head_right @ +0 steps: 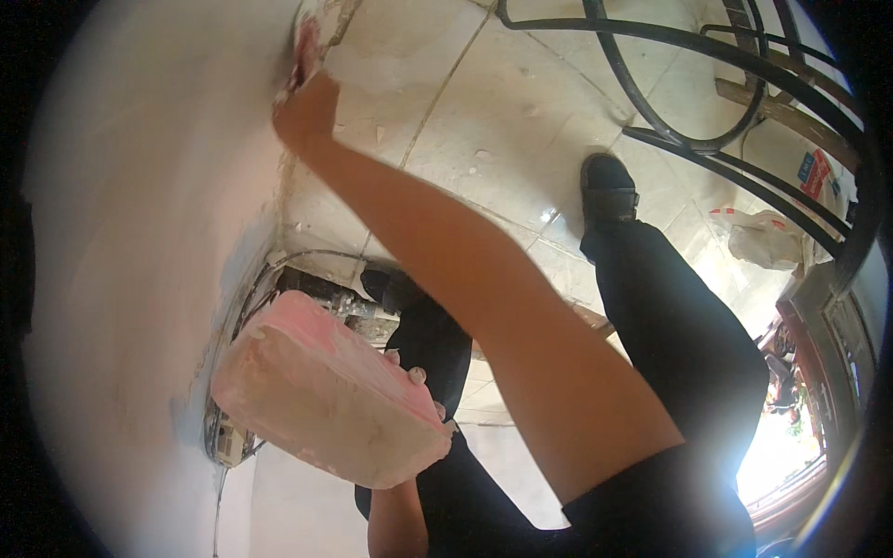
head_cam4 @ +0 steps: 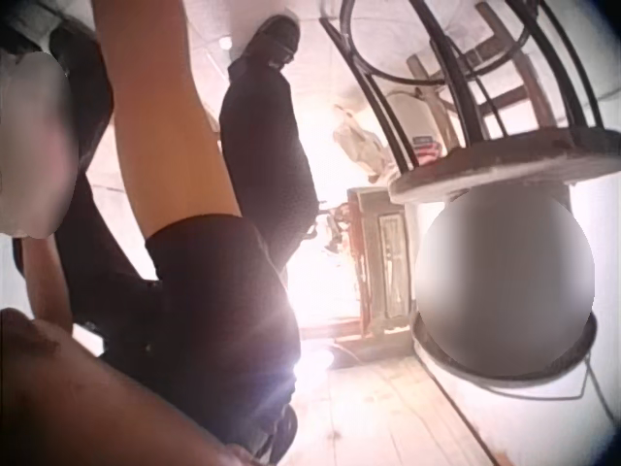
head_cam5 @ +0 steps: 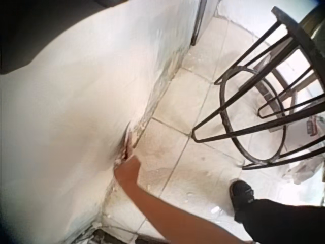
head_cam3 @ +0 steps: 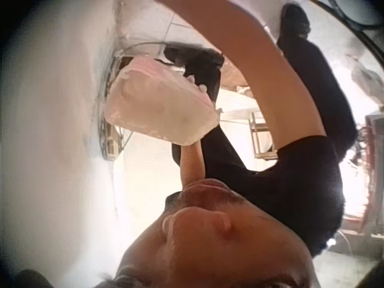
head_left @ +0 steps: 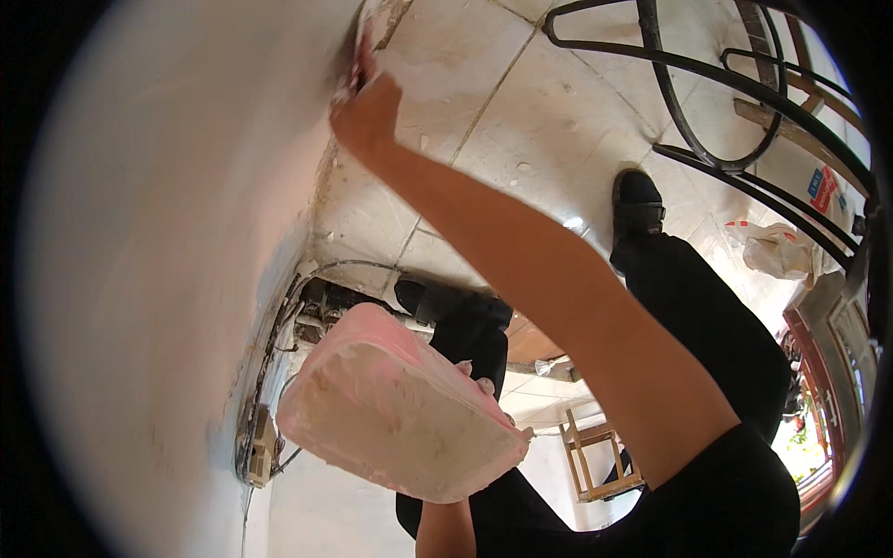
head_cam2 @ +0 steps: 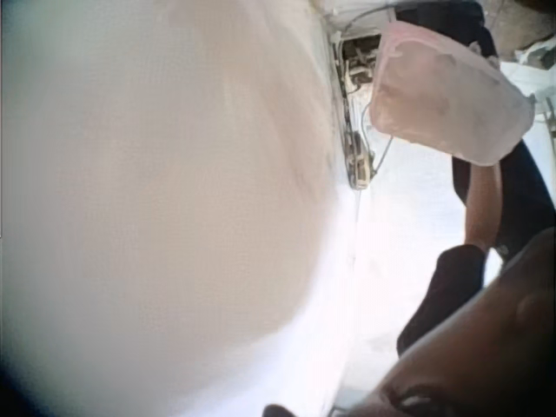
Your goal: The person applies plaster to a wall using a putty knife and a hawk.
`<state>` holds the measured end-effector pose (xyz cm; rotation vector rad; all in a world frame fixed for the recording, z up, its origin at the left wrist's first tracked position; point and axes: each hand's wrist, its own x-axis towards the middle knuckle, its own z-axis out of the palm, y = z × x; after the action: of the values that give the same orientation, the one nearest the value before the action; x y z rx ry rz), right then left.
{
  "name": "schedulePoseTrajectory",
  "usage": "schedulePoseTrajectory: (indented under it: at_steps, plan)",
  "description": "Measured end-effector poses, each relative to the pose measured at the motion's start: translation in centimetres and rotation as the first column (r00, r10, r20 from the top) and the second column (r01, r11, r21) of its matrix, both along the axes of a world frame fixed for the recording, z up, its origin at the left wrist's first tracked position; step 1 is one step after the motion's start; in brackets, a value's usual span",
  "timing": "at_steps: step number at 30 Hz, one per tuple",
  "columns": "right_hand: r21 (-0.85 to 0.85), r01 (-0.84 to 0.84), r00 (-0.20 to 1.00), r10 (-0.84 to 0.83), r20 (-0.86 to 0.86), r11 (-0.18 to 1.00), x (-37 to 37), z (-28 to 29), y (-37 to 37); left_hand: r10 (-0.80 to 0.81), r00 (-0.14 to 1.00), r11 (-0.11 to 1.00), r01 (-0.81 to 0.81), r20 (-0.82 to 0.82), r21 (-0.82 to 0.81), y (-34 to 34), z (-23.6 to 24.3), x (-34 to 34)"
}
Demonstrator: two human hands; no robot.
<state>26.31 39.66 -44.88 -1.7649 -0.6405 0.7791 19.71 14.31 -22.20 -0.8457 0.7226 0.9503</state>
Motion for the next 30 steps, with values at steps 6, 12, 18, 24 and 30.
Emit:
schedulePoseTrajectory:
  at_steps: [6, 12, 18, 24, 30]
  plan:
    - [0.057, -0.284, 0.951, 0.289, -0.107, 0.957, -0.2, -0.2, -7.1, 0.044, 0.996, 0.994, -0.051, 0.076, 0.101, -0.1, -1.4, -0.1]
    - [0.046, 0.102, 0.844, -0.062, -0.532, 0.994, 8.9, -4.9, -3.7, 0.049, 0.993, 0.985, -0.066, 0.108, 0.157, -1.3, -1.8, -0.3]
    - [-0.148, 0.6, 0.214, -0.336, -0.917, 0.786, 9.2, -5.8, 0.0, 0.015, 0.995, 0.996, -0.023, 0.101, 0.084, 0.2, -0.8, 0.7]
    - [-0.037, 0.709, -0.064, 0.012, -0.998, 0.704, 4.6, -5.5, 0.3, 0.09, 0.963, 0.994, -0.104, 0.255, 0.042, -0.8, -0.8, -0.3]
    - [-0.311, 0.49, 0.07, -0.392, -0.917, 0.814, 1.9, -2.5, -2.6, 0.105, 0.984, 0.985, -0.123, 0.147, 0.121, 0.6, -0.8, 0.3]
